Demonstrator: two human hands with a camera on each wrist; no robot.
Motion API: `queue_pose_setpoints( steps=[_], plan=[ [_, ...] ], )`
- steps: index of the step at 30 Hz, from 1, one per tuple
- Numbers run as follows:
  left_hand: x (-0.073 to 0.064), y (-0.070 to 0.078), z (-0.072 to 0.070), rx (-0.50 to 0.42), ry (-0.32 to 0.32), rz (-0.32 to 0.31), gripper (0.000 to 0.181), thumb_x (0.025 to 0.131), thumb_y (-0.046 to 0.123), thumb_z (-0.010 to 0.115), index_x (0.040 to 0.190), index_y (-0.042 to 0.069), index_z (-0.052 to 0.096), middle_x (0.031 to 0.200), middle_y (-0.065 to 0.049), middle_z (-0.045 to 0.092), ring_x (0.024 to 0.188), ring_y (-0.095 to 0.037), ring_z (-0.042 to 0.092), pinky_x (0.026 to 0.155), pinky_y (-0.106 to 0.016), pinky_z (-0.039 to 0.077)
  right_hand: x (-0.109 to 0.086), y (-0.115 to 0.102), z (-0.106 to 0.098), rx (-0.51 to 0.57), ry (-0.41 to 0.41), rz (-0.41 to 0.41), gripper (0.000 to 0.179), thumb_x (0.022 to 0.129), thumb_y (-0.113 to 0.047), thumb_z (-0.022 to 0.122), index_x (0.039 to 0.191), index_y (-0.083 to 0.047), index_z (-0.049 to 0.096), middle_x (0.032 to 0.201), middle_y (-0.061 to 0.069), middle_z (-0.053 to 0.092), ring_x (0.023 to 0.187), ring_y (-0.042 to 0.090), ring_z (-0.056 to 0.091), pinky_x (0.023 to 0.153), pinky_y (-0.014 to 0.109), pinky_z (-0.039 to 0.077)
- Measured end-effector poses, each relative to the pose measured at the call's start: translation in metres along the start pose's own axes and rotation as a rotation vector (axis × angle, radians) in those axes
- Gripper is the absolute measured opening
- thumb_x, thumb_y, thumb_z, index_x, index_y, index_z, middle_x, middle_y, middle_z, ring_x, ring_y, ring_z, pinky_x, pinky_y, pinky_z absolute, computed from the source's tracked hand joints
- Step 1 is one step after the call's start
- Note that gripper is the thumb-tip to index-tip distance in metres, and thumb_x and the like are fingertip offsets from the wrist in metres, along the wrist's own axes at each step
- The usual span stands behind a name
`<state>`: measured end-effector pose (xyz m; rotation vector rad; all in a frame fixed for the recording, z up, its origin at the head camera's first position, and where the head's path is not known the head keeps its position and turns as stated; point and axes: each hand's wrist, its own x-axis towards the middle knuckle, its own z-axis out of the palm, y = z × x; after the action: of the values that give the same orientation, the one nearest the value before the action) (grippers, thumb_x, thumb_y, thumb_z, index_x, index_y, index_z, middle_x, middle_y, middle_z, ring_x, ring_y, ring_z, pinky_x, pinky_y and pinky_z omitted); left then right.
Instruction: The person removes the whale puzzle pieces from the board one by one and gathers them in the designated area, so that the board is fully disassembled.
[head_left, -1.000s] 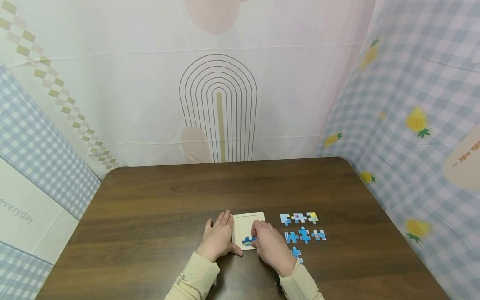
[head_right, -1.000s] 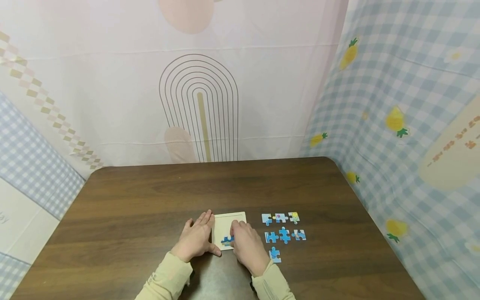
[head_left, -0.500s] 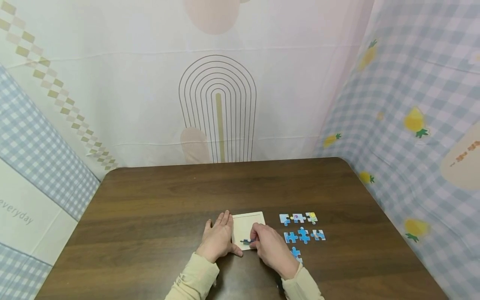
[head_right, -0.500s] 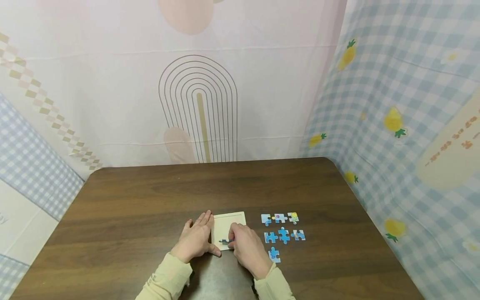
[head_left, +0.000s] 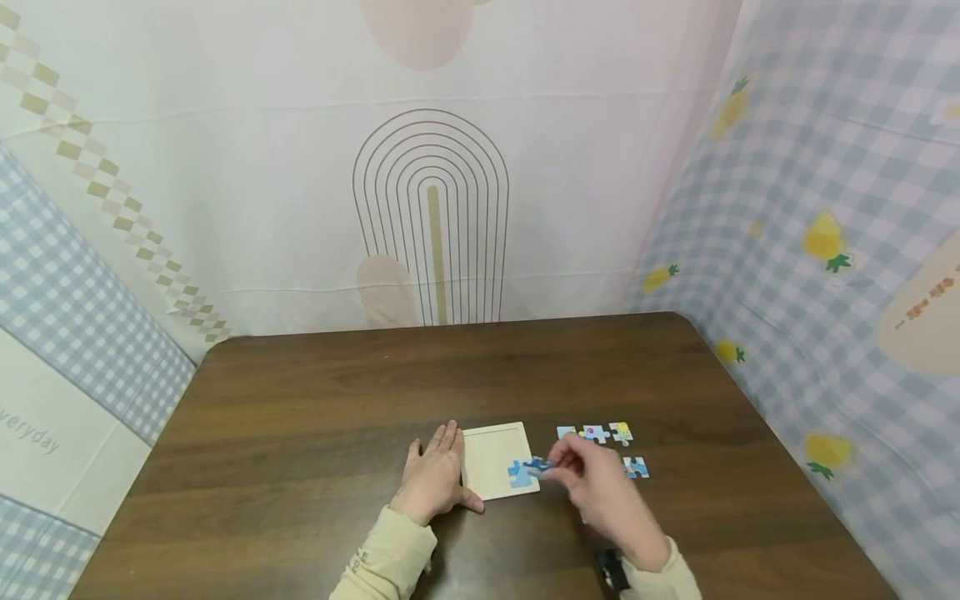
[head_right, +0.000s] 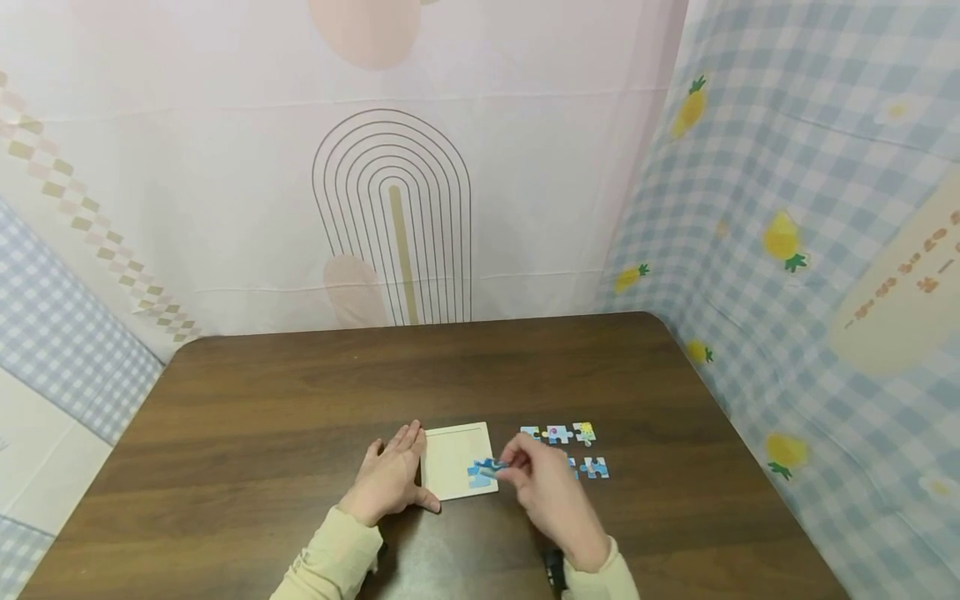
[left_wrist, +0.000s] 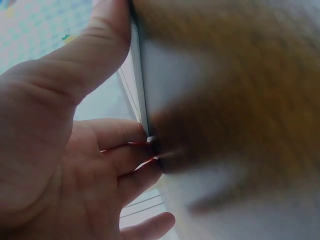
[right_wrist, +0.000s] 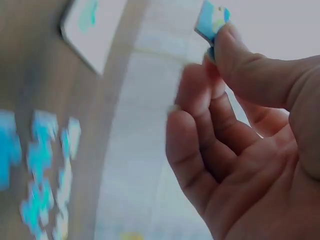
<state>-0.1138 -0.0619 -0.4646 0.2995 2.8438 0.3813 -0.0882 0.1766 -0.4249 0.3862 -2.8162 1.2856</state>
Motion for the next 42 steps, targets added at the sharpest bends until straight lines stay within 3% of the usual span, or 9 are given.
queue_pose_setpoints(
  steps=[6,11,17,23,28,42],
  plan=[
    [0.001,0.0,-0.002,0.018,0.005,0.004,0.117,0.061,0.056,0.084,0.15,-0.002,0.033,0.158,-0.015,0.025,0.145,-0.029,0.023,0.11,-0.059,0.021,-0.01,0.025,-0.048,-0.102,0.065,0.123,0.015,0.083,-0.009,0.076,0.083,-0.016,0.062,0.073,-0.005,0.059,0.065,0.011,0.054,0.059,0.025,0.046],
    [0.001,-0.001,-0.003,0.016,-0.004,-0.003,0.117,0.06,0.056,0.084,0.149,-0.002,0.033,0.158,-0.015,0.025,0.145,-0.029,0.023,0.111,-0.059,0.021,-0.019,0.055,-0.07,-0.123,-0.026,0.219,0.009,0.087,-0.007,0.072,0.087,-0.01,0.063,0.073,-0.001,0.058,0.065,0.013,0.052,0.057,0.025,0.043],
    [0.001,-0.001,-0.003,0.02,0.0,-0.004,0.118,0.06,0.056,0.084,0.149,-0.001,0.033,0.158,-0.015,0.025,0.145,-0.029,0.024,0.111,-0.059,0.021,-0.023,0.081,-0.065,-0.054,-0.108,0.291,0.009,0.085,-0.003,0.072,0.087,-0.006,0.064,0.07,0.0,0.059,0.063,0.013,0.055,0.057,0.025,0.044],
    [0.001,0.0,-0.002,0.017,0.011,0.001,0.118,0.059,0.056,0.084,0.149,-0.002,0.034,0.157,-0.016,0.026,0.145,-0.029,0.024,0.11,-0.059,0.022,-0.023,0.089,-0.055,-0.037,-0.138,0.313,0.009,0.085,-0.001,0.071,0.085,-0.006,0.064,0.069,0.001,0.06,0.063,0.015,0.056,0.058,0.026,0.046],
    [0.001,-0.001,-0.001,0.018,0.01,0.003,0.118,0.059,0.056,0.085,0.149,-0.002,0.034,0.157,-0.015,0.027,0.145,-0.029,0.024,0.11,-0.059,0.022,-0.023,0.088,-0.049,-0.08,-0.124,0.335,0.011,0.083,-0.001,0.073,0.083,-0.008,0.064,0.069,-0.001,0.06,0.064,0.014,0.054,0.059,0.026,0.045],
    [0.0,-0.001,-0.001,0.015,0.008,0.005,0.117,0.06,0.056,0.084,0.149,-0.002,0.034,0.157,-0.015,0.027,0.145,-0.029,0.025,0.11,-0.058,0.023,-0.019,0.087,-0.042,-0.211,-0.112,0.275,0.014,0.082,-0.002,0.073,0.078,-0.01,0.063,0.065,-0.003,0.053,0.061,0.013,0.048,0.06,0.029,0.041]
  ],
)
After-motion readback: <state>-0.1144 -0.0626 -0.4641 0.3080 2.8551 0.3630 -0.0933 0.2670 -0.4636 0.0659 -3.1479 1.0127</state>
